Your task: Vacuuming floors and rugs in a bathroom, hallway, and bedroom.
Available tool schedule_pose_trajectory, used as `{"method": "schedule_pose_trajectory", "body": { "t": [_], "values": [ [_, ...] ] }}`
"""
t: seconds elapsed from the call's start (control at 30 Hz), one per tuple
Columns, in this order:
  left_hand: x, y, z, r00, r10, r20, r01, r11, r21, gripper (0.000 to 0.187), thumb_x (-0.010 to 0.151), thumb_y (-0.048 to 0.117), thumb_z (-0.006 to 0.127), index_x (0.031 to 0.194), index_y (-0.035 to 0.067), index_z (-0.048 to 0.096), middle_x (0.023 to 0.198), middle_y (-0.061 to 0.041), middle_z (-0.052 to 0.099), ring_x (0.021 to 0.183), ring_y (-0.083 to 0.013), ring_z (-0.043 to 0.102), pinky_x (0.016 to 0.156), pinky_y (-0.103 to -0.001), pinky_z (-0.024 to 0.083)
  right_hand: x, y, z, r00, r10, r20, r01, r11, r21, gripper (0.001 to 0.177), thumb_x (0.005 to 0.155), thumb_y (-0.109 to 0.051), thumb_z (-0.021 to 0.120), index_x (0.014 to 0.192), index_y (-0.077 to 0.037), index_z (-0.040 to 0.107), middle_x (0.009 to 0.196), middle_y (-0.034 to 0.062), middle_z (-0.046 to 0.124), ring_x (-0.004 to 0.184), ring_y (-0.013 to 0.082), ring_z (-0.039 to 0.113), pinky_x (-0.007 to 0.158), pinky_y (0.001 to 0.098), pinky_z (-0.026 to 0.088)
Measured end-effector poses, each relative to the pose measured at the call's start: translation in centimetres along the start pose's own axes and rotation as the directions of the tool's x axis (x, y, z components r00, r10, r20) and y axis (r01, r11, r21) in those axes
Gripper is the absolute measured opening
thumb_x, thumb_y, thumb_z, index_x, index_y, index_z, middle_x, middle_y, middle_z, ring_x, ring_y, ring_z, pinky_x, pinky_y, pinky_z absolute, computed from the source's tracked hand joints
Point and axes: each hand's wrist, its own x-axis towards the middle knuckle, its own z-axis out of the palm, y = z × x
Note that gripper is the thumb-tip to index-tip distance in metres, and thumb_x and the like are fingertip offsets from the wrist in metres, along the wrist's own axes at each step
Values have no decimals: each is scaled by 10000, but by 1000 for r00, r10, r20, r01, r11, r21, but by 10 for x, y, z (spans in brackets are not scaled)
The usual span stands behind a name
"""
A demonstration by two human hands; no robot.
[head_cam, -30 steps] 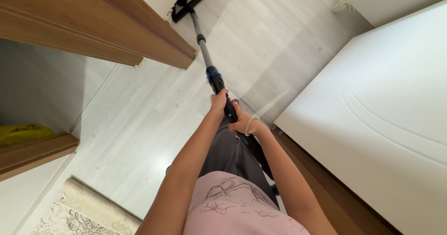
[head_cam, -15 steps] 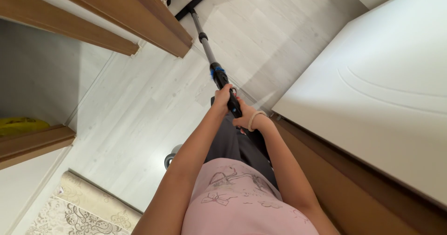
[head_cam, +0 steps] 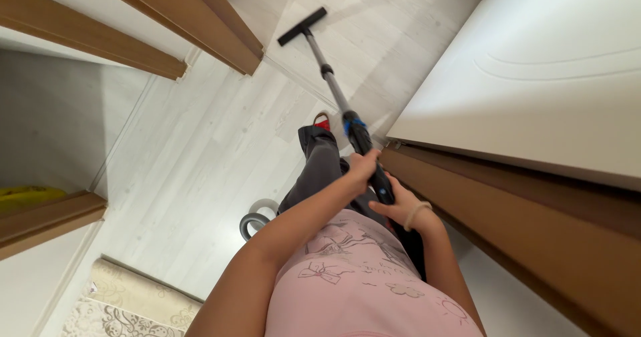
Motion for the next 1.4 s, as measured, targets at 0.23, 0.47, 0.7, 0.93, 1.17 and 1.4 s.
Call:
{"method": "schedule_pose_trajectory", "body": {
  "t": [0.23, 0.47, 0.7, 0.93, 1.17, 1.4],
  "values": [
    [-38, -31, 10, 997, -70, 19, 56, 915, 399, 651, 852, 288, 706, 1276, -1, 304, 979, -188, 596, 722, -319, 693, 559, -492, 585, -64, -5, 34, 964, 262, -45, -222, 885, 408, 871, 804, -214, 802, 1543, -192, 341, 693, 58, 606, 487, 159, 601, 441, 343, 498],
    [74, 19, -47, 999, 0, 44, -19, 905, 426, 622, 803, 294, 774, 1202, -57, 450, 937, -200, 627, 721, -305, 675, 571, -468, 583, 29, -53, 77, 974, 197, -112, -111, 845, 523, 876, 798, -216, 795, 1538, -188, 328, 659, 61, 576, 455, 187, 577, 409, 364, 459],
    [123, 175, -165, 998, 54, 20, -57, 910, 411, 458, 834, 301, 759, 1061, -26, 533, 775, -150, 622, 571, -268, 621, 521, -439, 552, 162, -145, 185, 966, 119, -229, 47, 792, 608, 1202, 733, -188, 851, 1631, -338, 66, 838, 155, 607, 536, 215, 599, 473, 384, 515],
    [95, 152, -264, 996, 29, 84, -69, 848, 526, 563, 877, 367, 724, 1169, -70, 522, 854, -175, 636, 668, -262, 635, 582, -417, 542, 126, -183, 262, 959, 66, -275, 79, 871, 485, 1031, 827, -245, 807, 1616, -384, 159, 984, 58, 685, 572, 162, 637, 516, 362, 563],
    [-1, 91, -336, 998, -48, 32, 22, 827, 562, 600, 910, 389, 685, 1246, -49, 451, 1052, -200, 634, 864, -257, 655, 740, -396, 557, 33, -185, 342, 955, 260, -143, -177, 886, 429, 984, 848, -314, 754, 1613, -438, 148, 706, 91, 637, 520, 189, 632, 526, 354, 547],
    [-122, 41, -426, 978, -203, 35, 118, 693, 711, 681, 887, 420, 646, 1321, -18, 358, 1083, -182, 595, 925, -275, 634, 721, -423, 522, -56, -171, 479, 909, 378, -174, -256, 837, 483, 973, 851, -341, 745, 1618, -438, 155, 664, 57, 573, 533, 157, 576, 531, 322, 504]
  ]
}}
